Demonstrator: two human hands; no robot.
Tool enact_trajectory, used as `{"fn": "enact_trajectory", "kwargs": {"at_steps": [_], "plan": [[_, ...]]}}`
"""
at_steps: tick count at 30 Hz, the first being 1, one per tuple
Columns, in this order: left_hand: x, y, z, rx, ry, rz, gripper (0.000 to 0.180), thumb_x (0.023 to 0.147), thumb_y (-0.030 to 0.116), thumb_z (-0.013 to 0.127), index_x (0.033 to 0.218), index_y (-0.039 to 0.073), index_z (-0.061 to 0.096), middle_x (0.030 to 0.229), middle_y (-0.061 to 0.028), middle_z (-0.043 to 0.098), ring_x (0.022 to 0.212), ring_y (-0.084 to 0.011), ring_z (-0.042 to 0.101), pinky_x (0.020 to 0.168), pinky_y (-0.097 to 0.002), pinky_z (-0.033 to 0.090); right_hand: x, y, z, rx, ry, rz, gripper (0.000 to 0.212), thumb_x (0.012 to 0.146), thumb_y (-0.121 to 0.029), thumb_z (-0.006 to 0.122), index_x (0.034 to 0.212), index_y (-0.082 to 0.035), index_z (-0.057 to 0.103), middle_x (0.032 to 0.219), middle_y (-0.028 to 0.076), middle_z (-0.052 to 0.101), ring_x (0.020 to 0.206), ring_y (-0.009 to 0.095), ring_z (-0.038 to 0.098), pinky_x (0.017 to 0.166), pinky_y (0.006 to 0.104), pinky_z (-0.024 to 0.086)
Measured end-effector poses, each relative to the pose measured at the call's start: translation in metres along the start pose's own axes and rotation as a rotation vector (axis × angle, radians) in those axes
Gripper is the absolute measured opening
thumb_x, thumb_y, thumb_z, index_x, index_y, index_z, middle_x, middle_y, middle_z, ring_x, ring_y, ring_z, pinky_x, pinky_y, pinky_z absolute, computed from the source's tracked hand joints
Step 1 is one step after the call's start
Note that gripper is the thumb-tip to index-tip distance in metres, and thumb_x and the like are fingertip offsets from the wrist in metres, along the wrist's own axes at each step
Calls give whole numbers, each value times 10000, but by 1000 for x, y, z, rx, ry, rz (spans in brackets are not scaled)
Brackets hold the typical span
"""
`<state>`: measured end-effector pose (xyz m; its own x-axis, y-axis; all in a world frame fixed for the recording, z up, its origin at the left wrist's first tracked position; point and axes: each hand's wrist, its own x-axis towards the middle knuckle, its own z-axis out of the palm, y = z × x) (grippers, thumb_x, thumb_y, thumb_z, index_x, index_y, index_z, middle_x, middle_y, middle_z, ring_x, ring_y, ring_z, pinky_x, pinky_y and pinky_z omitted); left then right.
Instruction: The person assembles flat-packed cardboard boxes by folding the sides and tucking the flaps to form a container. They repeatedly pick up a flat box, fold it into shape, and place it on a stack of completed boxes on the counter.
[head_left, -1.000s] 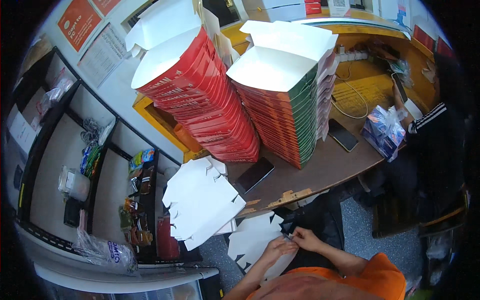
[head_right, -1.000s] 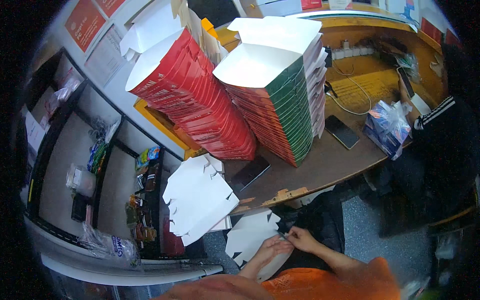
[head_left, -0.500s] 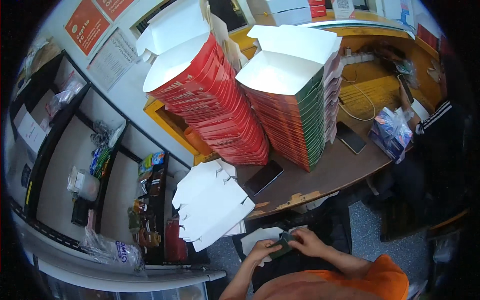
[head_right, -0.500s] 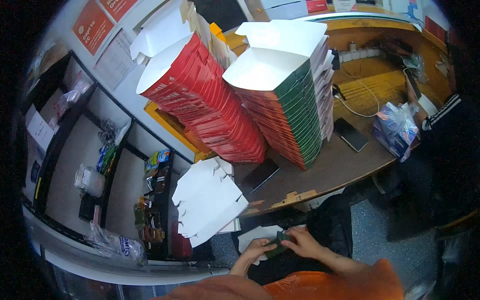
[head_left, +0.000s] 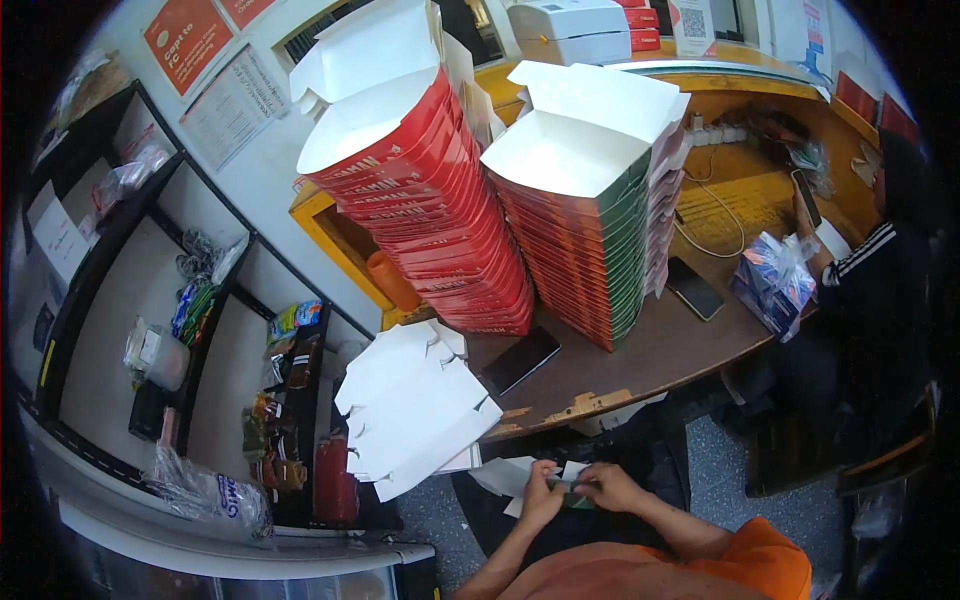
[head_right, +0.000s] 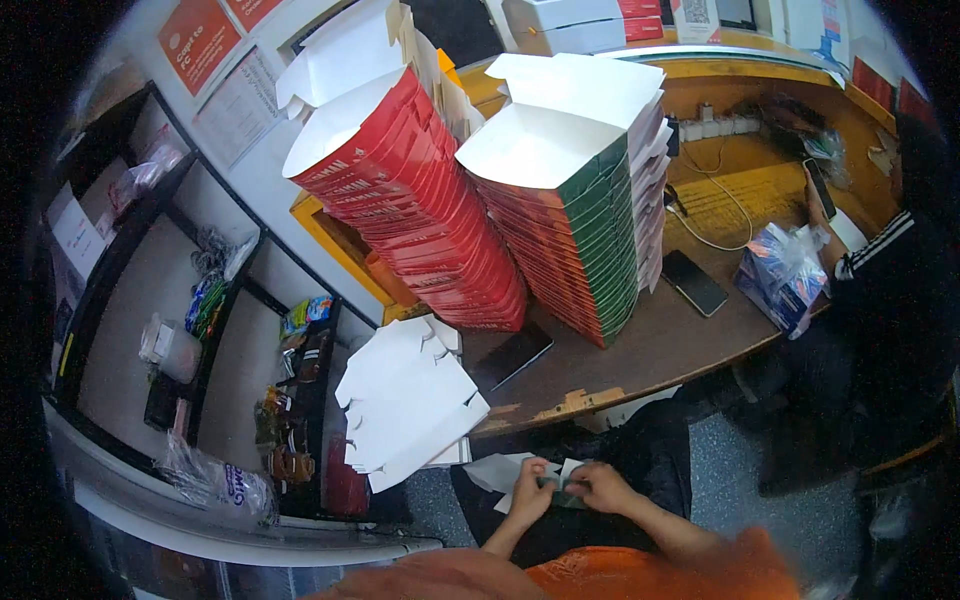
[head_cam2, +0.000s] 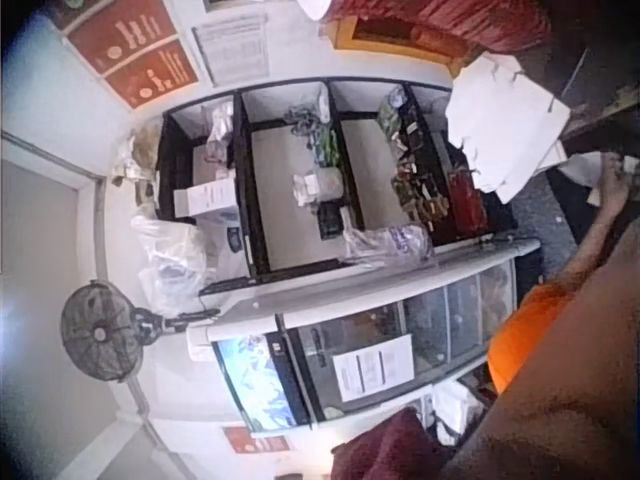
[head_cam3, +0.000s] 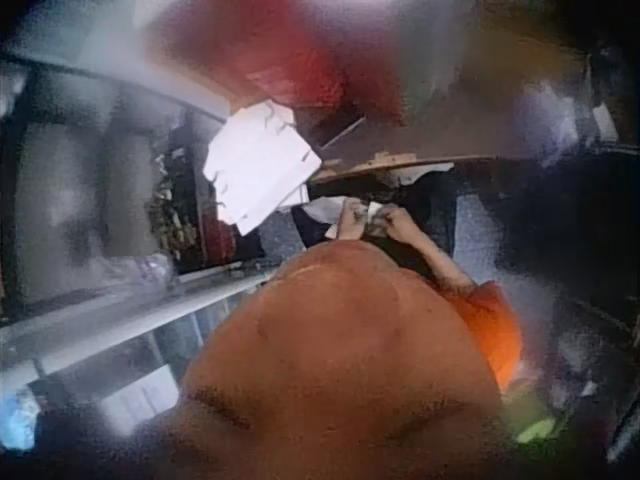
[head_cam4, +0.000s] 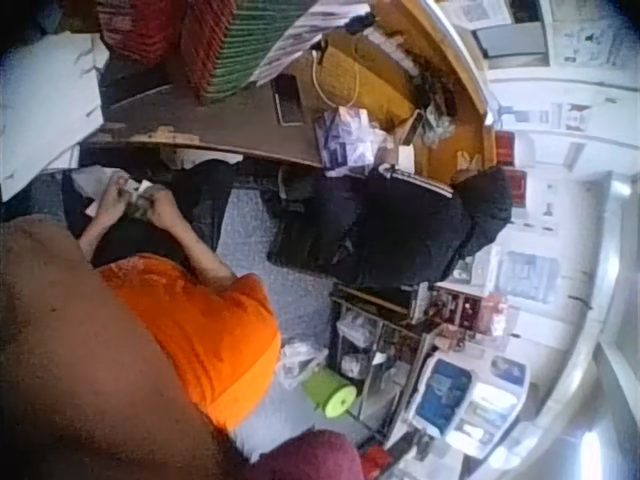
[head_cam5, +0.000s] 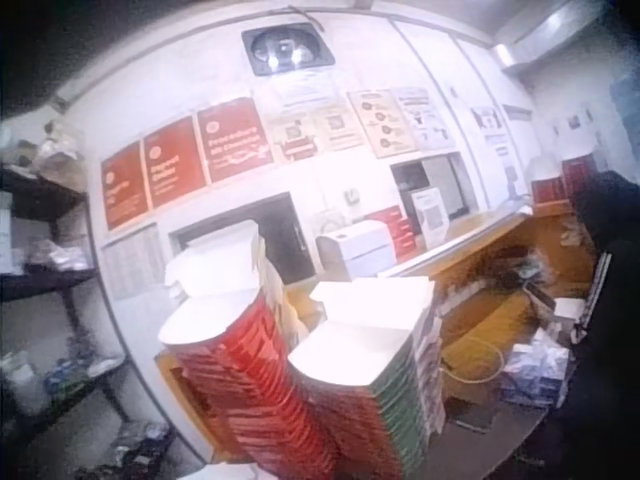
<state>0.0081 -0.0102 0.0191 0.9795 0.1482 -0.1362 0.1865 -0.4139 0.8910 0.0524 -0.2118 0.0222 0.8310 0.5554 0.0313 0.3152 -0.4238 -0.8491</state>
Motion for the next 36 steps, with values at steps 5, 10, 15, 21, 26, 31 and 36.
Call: {"fn": "enact_trajectory", "kwargs": {"at_steps": [5, 10, 15, 21, 26, 31, 36], "plan": [[-3, 26, 11, 311, 56, 393, 494, 892, 184, 761, 1321, 66, 547, 1314, -221, 469, 1247, -398, 485, 1000, -522, 450, 6, 0, 9, 235, 158, 205, 273, 926, -184, 761, 1132, -19, 688, 916, 167, 721, 766, 233, 680, 725, 354, 536], [-20, 48, 25, 322, 44, 383, 820, 775, 389, 898, 1420, 116, 472, 1467, -289, 278, 1362, -504, 358, 1096, -583, 392, 4, 16, -5, 489, 284, 401, 313, 1025, -184, 628, 1223, 54, 669, 1046, 207, 745, 924, 217, 722, 810, 364, 562], [-12, 29, 27, 331, -80, 186, 838, 674, 423, 944, 1301, 75, 511, 1456, -336, 297, 1380, -564, 328, 1111, -593, 377, -2, 8, -13, 351, -13, 264, 391, 1038, -286, 635, 1278, 20, 670, 1066, 123, 740, 981, 144, 658, 857, 341, 541], [-20, 35, 3, 436, -233, 368, 707, 655, 347, 933, 1202, 92, 564, 1467, -355, 295, 1380, -572, 345, 1104, -580, 404, 23, 11, -36, 528, -138, 468, 531, 1027, -521, 577, 1202, -39, 714, 992, 68, 675, 892, 173, 623, 797, 317, 526], [-18, 20, -3, 452, -286, 398, 684, 644, 305, 931, 1193, 116, 571, 1530, -356, 245, 1408, -578, 324, 1104, -571, 415, 33, 21, -20, 677, -253, 597, 605, 1028, -613, 501, 1169, -72, 734, 990, 26, 614, 847, 130, 554, 787, 305, 496], [5, 23, 1, 391, -210, 268, 687, 629, 224, 937, 1191, 119, 556, 1567, -328, 230, 1436, -562, 304, 1141, -552, 387, 39, 20, -20, 764, -147, 612, 644, 1017, -614, 526, 1294, -44, 641, 1088, 40, 638, 908, 152, 596, 857, 346, 517], [18, 9, 12, 647, -388, 364, 737, 605, 136, 942, 1234, 118, 557, 1577, -303, 223, 1469, -510, 283, 1175, -530, 360, 52, 35, -16, 738, -49, 616, 693, 988, -596, 580, 1281, 32, 603, 1098, 75, 677, 867, 141, 597, 785, 323, 519]]}}
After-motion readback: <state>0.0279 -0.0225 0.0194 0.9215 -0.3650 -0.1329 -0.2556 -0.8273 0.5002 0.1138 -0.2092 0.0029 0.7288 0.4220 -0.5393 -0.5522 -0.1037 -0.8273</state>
